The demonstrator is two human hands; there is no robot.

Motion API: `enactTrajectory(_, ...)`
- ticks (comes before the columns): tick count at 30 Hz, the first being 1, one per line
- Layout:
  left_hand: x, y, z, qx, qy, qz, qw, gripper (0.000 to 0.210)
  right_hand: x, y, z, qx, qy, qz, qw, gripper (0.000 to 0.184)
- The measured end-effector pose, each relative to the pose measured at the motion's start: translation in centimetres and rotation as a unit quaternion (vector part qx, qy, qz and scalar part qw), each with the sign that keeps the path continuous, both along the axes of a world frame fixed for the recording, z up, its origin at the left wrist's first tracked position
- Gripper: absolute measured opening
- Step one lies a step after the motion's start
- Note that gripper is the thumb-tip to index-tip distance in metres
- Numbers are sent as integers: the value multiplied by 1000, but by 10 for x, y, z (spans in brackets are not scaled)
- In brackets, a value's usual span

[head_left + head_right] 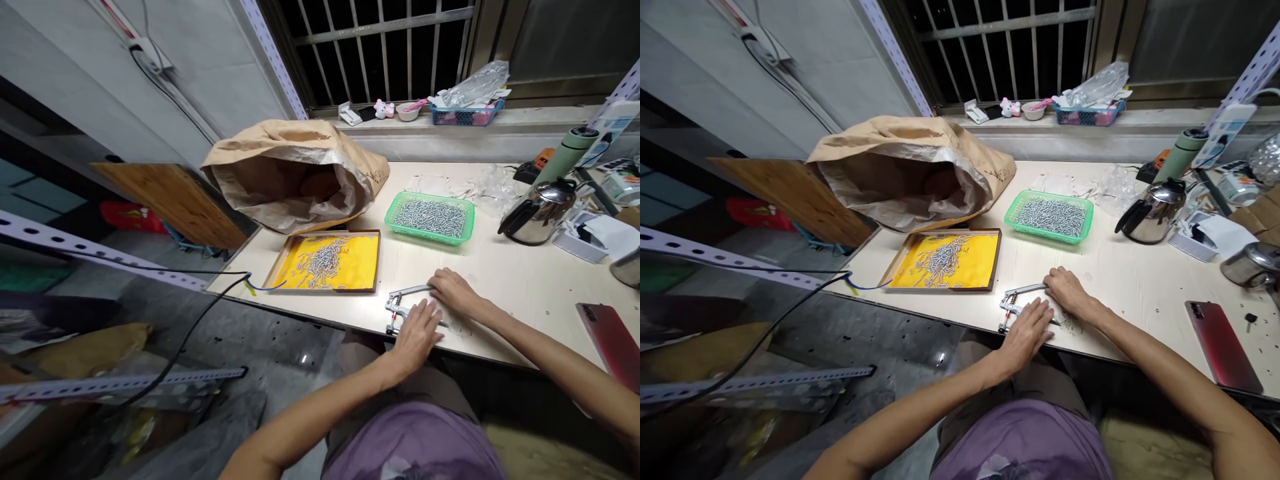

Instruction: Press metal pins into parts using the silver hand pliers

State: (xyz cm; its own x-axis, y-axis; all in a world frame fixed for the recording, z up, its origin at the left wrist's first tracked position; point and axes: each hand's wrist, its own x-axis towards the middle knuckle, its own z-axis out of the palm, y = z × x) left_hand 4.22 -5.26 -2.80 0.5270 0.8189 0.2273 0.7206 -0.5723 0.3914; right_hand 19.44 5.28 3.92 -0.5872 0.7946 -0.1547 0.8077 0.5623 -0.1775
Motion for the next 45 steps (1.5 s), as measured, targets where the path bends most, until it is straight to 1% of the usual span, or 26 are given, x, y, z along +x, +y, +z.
enactTrajectory(3, 8, -7, -2, -12, -36, -2, 999, 38, -6, 12, -1, 28, -11, 4, 1000, 16)
enactTrajectory(5, 10, -8, 0, -16, -55, 6, 998, 38, -14, 16, 3, 35, -26, -8, 999, 17)
enactTrajectory(7, 10, -6, 3, -16, -69, 10, 997, 39, -26, 13, 9, 35, -30, 9, 999, 17)
enactTrajectory(9, 9, -5, 2, -25, -70, 10, 997, 39, -42, 3, 12, 25, -9, 88, 996, 18)
enactTrajectory(12, 10, -6, -5, -62, -47, 10, 997, 33, -69, -16, 7, 15, 6, 228, 974, 12)
enactTrajectory(14, 10, -10, -10, -62, -32, 6, 998, 30, -84, -24, -2, 34, -4, 272, 962, 11)
enactTrajectory(16, 8, -16, -13, -17, -23, -26, 999, 29, -94, -26, -12, 58, 0, 295, 954, 13)
enactTrajectory(18, 1, -24, -12, 45, -18, -87, 995, 28, -100, -24, -17, 72, 37, 304, 949, 14)
enactTrajectory(20, -12, -29, -6, 101, -18, -141, 985, 23, -100, -19, -12, 86, 110, 285, 948, 15)
enactTrajectory(21, -23, -29, -1, 123, -21, -147, 981, 21, -98, -16, -6, 97, 156, 262, 947, 16)
enactTrajectory(22, -36, -25, 4, 142, -23, -134, 980, 20, -94, -10, 4, 112, 202, 233, 945, 17)
enactTrajectory(23, -51, -18, 11, 154, -20, -103, 983, 21, -88, -3, 15, 130, 242, 199, 941, 19)
enactTrajectory(24, -69, -8, 17, 159, -12, -52, 986, 23, -82, 6, 27, 150, 272, 165, 936, 21)
enactTrajectory(26, -107, 21, 31, 136, 35, 82, 987, 26, -65, 29, 51, 196, 294, 96, 931, 25)
enactTrajectory(27, -126, 39, 37, 118, 68, 154, 979, 26, -55, 42, 60, 218, 283, 63, 932, 26)
enactTrajectory(28, -144, 56, 43, 103, 103, 211, 967, 26, -46, 55, 67, 240, 259, 29, 935, 27)
enactTrajectory(29, -160, 73, 47, 81, 141, 236, 958, 26, -36, 67, 71, 260, 225, -1, 939, 28)
enactTrajectory(30, -174, 88, 51, 62, 175, 244, 952, 25, -28, 75, 72, 276, 191, -27, 942, 29)
enactTrajectory(32, -192, 110, 55, 31, 231, 222, 947, 21, -14, 82, 66, 287, 143, -53, 946, 31)
enactTrajectory(34, -202, 123, 55, 7, 266, 179, 947, 19, -5, 73, 53, 272, 133, -41, 952, 33)
enactTrajectory(36, -205, 129, 55, -11, 283, 142, 948, 19, -2, 51, 37, 235, 146, -6, 961, 31)
enactTrajectory(39, -206, 133, 58, -27, 276, 117, 954, 19, -3, 8, 12, 158, 165, 44, 972, 27)
enactTrajectory(41, -202, 131, 62, -30, 236, 129, 963, 19, -5, -19, -1, 111, 165, 53, 978, 25)
enactTrajectory(42, -198, 128, 64, -31, 198, 147, 969, 19, -6, -30, -6, 94, 164, 50, 981, 25)
enactTrajectory(44, -185, 117, 66, -55, 90, 198, 975, 17, -6, -48, -15, 69, 162, 38, 984, 24)
enactTrajectory(45, -176, 108, 65, -88, 26, 220, 971, 15, -6, -55, -19, 61, 163, 34, 984, 23)
